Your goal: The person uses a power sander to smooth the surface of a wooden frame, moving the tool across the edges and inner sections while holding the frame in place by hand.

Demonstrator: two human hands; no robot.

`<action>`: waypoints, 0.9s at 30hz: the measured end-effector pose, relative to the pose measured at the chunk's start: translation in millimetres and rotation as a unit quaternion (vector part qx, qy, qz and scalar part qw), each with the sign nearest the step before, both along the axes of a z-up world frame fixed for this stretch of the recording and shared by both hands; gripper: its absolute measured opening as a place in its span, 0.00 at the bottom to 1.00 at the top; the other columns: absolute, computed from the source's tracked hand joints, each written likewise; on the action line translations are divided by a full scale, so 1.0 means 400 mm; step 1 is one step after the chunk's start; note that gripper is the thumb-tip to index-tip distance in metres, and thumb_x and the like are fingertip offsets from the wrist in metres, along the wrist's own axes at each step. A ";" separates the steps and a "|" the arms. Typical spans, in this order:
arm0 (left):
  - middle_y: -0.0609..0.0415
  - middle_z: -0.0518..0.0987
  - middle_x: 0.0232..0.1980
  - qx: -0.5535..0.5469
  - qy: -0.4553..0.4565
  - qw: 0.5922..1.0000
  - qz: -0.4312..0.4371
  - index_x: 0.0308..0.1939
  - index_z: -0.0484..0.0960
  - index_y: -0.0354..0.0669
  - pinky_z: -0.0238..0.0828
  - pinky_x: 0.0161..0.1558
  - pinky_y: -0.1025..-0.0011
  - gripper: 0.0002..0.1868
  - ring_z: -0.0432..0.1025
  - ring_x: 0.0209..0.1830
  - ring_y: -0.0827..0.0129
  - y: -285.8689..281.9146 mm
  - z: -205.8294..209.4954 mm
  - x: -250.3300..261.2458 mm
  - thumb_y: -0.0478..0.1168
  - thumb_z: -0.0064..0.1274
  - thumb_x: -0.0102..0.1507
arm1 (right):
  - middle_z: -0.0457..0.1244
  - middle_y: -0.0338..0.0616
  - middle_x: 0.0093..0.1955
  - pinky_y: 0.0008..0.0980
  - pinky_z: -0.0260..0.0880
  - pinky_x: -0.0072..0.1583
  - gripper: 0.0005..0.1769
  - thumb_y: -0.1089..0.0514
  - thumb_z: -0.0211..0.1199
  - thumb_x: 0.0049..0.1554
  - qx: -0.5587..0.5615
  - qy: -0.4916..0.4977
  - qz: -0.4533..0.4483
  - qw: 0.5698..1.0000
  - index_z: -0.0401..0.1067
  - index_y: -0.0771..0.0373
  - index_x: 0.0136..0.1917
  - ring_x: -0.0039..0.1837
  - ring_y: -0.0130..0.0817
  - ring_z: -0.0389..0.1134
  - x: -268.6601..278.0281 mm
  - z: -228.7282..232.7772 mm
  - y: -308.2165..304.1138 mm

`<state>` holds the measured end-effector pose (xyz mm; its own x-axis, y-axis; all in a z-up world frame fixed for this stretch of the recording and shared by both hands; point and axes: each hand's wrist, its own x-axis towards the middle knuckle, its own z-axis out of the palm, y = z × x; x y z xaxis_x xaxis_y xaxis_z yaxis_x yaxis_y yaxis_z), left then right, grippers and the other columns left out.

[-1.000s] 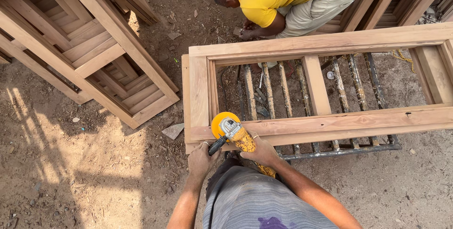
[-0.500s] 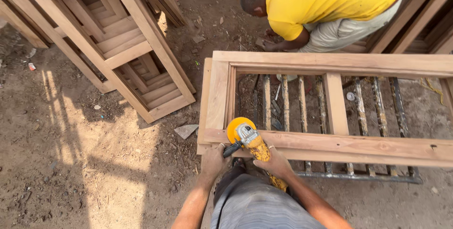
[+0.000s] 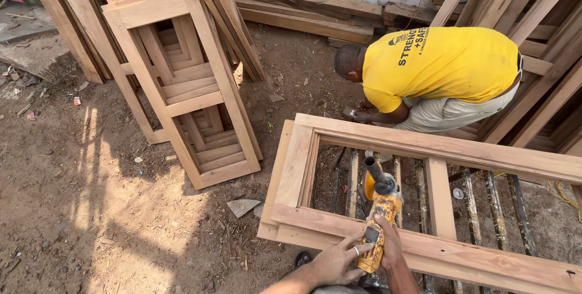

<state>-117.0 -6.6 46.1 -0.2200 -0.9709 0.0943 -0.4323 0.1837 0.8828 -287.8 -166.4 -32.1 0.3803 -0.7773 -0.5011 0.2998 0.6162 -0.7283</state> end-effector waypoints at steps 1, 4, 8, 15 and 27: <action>0.36 0.63 0.78 -0.028 -0.003 1.000 0.012 0.78 0.65 0.47 0.72 0.64 0.53 0.39 0.72 0.65 0.41 -0.006 -0.017 -0.011 0.45 0.60 0.63 | 0.67 0.52 0.41 0.36 0.75 0.39 0.21 0.49 0.65 0.59 0.006 -0.029 -0.008 1.000 0.68 0.69 0.54 0.37 0.37 0.72 -0.014 -0.002 -0.007; 0.39 0.72 0.74 -0.015 0.089 0.995 0.037 0.79 0.65 0.46 0.75 0.61 0.58 0.37 0.76 0.62 0.46 -0.024 -0.065 -0.037 0.45 0.60 0.68 | 0.67 0.51 0.43 0.39 0.77 0.41 0.27 0.41 0.61 0.59 0.016 -0.107 -0.035 0.994 0.67 0.68 0.56 0.40 0.38 0.72 -0.041 0.000 -0.012; 0.46 0.78 0.63 0.281 0.496 0.821 0.017 0.80 0.58 0.51 0.78 0.45 0.71 0.36 0.79 0.46 0.64 -0.045 -0.119 -0.102 0.44 0.56 0.70 | 0.66 0.49 0.46 0.39 0.75 0.46 0.33 0.36 0.59 0.60 0.002 -0.195 -0.086 0.977 0.66 0.69 0.59 0.44 0.39 0.71 -0.081 0.006 0.009; 0.58 0.81 0.49 0.438 0.522 0.730 -0.045 0.73 0.68 0.39 0.65 0.23 0.87 0.30 0.70 0.25 0.85 -0.079 -0.235 -0.162 0.43 0.60 0.70 | 0.65 0.50 0.50 0.36 0.73 0.50 0.36 0.36 0.61 0.61 0.005 -0.238 -0.126 0.963 0.65 0.72 0.62 0.48 0.38 0.69 -0.131 0.009 0.054; 0.41 0.76 0.59 -0.296 0.091 0.949 0.051 0.71 0.57 0.33 0.80 0.53 0.63 0.37 0.81 0.55 0.51 -0.036 -0.091 -0.130 0.50 0.61 0.71 | 0.61 0.50 0.51 0.39 0.73 0.51 0.32 0.39 0.65 0.61 -0.007 -0.276 -0.170 0.946 0.63 0.68 0.61 0.50 0.41 0.67 -0.153 -0.014 0.089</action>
<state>-168.9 -21.2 9.6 -0.0548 -0.7511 0.6579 -0.3250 0.6364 0.6995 -348.8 -130.7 -37.7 0.3072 -0.9070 -0.2880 0.8160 0.4068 -0.4107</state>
